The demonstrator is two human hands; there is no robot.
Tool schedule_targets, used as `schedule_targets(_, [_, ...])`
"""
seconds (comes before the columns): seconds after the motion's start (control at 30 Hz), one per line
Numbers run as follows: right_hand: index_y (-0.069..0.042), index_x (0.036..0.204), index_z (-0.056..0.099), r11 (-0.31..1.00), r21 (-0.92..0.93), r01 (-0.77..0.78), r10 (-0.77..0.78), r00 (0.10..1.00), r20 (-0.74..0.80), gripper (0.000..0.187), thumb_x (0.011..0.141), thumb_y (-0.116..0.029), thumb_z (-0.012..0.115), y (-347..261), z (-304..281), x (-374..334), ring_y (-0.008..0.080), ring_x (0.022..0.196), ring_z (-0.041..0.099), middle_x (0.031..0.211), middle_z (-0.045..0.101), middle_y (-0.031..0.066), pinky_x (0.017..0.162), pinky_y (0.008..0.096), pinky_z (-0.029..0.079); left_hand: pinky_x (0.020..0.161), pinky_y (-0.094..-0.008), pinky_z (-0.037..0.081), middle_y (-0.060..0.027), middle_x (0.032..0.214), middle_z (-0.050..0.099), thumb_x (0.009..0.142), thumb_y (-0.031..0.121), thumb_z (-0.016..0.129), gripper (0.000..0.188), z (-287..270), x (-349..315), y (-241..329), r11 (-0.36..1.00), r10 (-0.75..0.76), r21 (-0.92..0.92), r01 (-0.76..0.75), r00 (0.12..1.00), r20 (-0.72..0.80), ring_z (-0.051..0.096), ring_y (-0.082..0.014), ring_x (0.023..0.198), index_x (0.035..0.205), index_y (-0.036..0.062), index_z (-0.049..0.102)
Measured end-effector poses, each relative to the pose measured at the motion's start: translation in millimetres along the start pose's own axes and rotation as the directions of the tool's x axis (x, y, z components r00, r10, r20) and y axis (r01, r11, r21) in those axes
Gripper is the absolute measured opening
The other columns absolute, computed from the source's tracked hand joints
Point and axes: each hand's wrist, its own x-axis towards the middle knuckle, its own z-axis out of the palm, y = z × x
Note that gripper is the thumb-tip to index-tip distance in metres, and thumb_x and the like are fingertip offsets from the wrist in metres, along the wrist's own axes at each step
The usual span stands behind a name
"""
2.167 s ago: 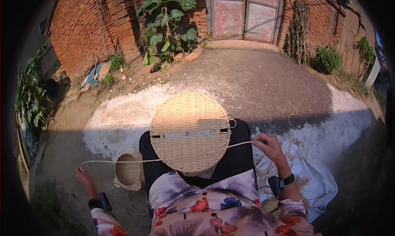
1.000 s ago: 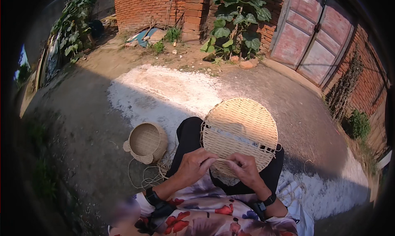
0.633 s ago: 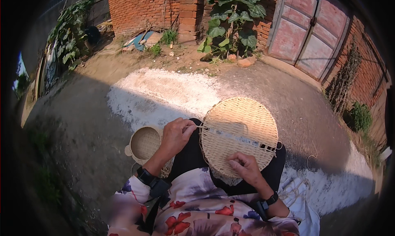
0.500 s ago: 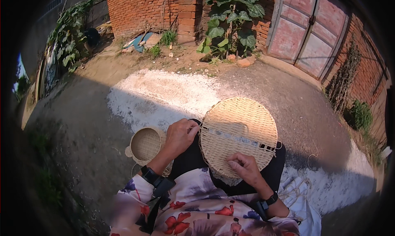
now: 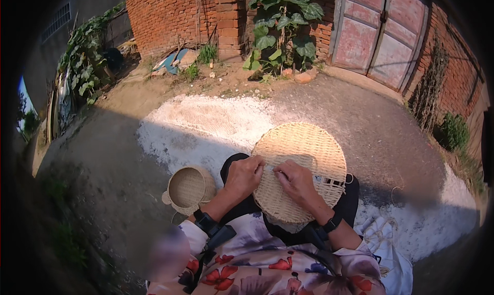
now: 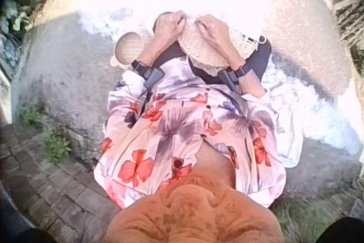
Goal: Weaving and finishing the edges of a circular bamboo basket or tray by hand.
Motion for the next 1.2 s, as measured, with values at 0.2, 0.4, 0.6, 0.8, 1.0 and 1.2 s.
schedule_targets(0.2, [-0.006, 0.091, 0.065, 0.985, -0.149, 0.092, -0.085, 0.995, 0.052, 0.008, 0.088, -0.013, 0.06, 8.7, 15.5, 13.0, 0.0337, 0.072, 0.065, 0.079, 0.061, 0.0119, 0.062, 0.0445, 0.051, 0.064, -0.0467, 0.054, -0.0187, 0.082, 0.069, 0.085, 0.001, 0.058, 0.024, -3.7, 0.6, 9.8, 0.987, 0.019, 0.155, -0.041, 0.99, 0.14, 0.067, -0.0372, 0.073, 0.107, 0.0065, 0.063])
schedule_targets(0.4, [-0.003, 0.089, 0.062, 0.953, -0.272, 0.132, -0.108, 0.989, 0.1, 0.009, 0.086, -0.011, 0.058, 9.9, 19.9, 16.5, 0.0349, 0.069, 0.066, 0.08, 0.063, 0.0146, 0.06, 0.0453, 0.052, 0.064, -0.0492, 0.053, -0.0214, 0.088, 0.069, 0.081, 0.001, 0.057, 0.038, -3.6, 0.8, 11.7, 0.975, 0.049, 0.201, -0.097, 0.972, 0.23, 0.068, -0.0378, 0.077, 0.119, 0.0084, 0.055])
schedule_targets(0.6, [-0.003, 0.09, 0.061, 0.941, -0.304, 0.147, -0.123, 0.988, 0.098, 0.009, 0.085, -0.01, 0.059, 12.3, 22.7, 14.1, 0.0338, 0.07, 0.068, 0.081, 0.064, 0.0145, 0.061, 0.0443, 0.054, 0.057, -0.0388, 0.052, -0.0182, 0.093, 0.069, 0.082, -0.002, 0.055, 0.053, 9.7, -0.4, -9.5, 0.951, -0.119, -0.24, 0.193, 0.949, 0.293, 0.068, -0.0297, 0.072, 0.133, 0.0106, 0.051])
schedule_targets(0.8, [-0.004, 0.089, 0.062, 0.925, -0.363, 0.11, -0.076, 0.991, 0.108, 0.009, 0.081, -0.008, 0.06, 1.8, 26.0, 11.8, 0.0335, 0.071, 0.069, 0.082, 0.065, 0.0138, 0.062, 0.0444, 0.055, 0.049, -0.0223, 0.042, -0.0057, 0.102, 0.062, 0.088, 0.0, 0.053, 0.046, -2.3, 0.0, 1.2, 0.443, -0.38, -0.627, 0.641, 0.767, 0.517, 0.049, -0.0079, 0.06, 0.133, 0.0049, 0.05])
schedule_targets(1.0, [-0.002, 0.091, 0.065, 0.886, -0.446, 0.127, 0.02, 0.95, 0.311, 0.014, 0.079, -0.007, 0.061, -10.0, 36.3, 16.8, 0.0344, 0.077, 0.07, 0.088, 0.069, 0.0175, 0.066, 0.0427, 0.057, 0.05, -0.0223, 0.043, -0.0046, 0.103, 0.063, 0.089, 0.001, 0.054, 0.045, 2.1, -18.4, -6.0, 0.368, -0.434, -0.61, 0.702, 0.709, 0.555, 0.052, -0.0083, 0.064, 0.133, 0.007, 0.051])
schedule_targets(1.2, [0.001, 0.084, 0.065, 0.961, -0.27, -0.053, 0.101, 0.98, 0.17, 0.016, 0.077, -0.014, 0.063, 6.8, 36.6, 23.5, 0.0351, 0.073, 0.069, 0.079, 0.069, 0.0194, 0.066, 0.0448, 0.055, 0.064, -0.0358, 0.054, -0.0133, 0.093, 0.07, 0.09, 0.008, 0.058, 0.027, -6.2, -13.7, 5.9, 0.967, 0.053, 0.242, -0.076, 0.993, 0.102, 0.068, -0.0197, 0.078, 0.117, 0.007, 0.062])
